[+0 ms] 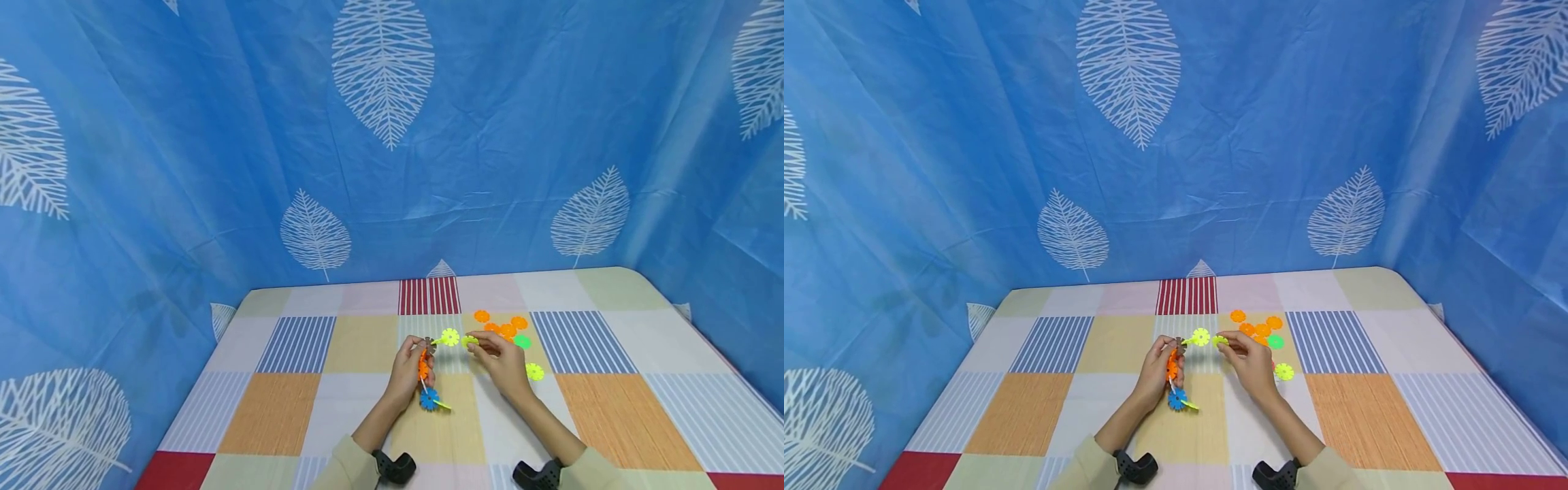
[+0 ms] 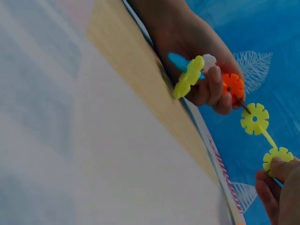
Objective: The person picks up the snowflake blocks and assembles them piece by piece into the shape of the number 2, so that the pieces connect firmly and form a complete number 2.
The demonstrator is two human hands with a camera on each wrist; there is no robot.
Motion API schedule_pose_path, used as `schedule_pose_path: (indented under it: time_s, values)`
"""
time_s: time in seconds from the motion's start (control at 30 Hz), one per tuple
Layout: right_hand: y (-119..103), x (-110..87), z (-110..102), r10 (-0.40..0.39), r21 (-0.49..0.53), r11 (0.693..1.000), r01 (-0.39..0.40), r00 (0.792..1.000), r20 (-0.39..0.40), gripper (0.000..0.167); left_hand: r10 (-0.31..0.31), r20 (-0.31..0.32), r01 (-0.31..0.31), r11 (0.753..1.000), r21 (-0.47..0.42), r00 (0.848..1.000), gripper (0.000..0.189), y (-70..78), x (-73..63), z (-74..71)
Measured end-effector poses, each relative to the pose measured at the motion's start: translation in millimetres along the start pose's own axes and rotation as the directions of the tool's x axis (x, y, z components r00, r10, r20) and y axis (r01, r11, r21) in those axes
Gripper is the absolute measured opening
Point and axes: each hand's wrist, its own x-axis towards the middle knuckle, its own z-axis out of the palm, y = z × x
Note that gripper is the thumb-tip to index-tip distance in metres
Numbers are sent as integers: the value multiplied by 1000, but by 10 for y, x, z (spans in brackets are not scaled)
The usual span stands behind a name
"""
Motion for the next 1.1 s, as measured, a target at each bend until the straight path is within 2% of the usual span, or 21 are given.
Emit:
schedule_pose_path:
  time_s: [0.23, 0.43, 0.57, 0.73, 0.97, 1.1]
  values:
    - [-44, -5, 69, -28, 11, 1000, 29, 998, -55, 16, 0, 10, 0, 1000, 10, 1000, 27, 0, -7, 5]
    - [-35, -8, 74, -59, 0, 998, 60, 997, -57, 19, -3, 48, 3, 1000, 3, 999, 23, -16, -7, 3]
    - [-127, -2, 57, -64, 25, 998, 64, 998, -23, 16, -2, 71, 0, 1000, 29, 997, 22, 5, -15, 11]
    - [-326, 4, 23, -56, 73, 996, 53, 997, 49, 12, -39, 101, 35, 999, 34, 994, 19, 43, -18, 11]
    - [-374, 3, 10, -69, 139, 989, 49, 987, 144, 10, -57, 195, 38, 994, 98, 979, 25, 67, -5, -19]
    - [-386, -6, 8, -64, 141, 989, 41, 985, 159, 10, -63, 207, 43, 994, 99, 976, 24, 91, -10, -25]
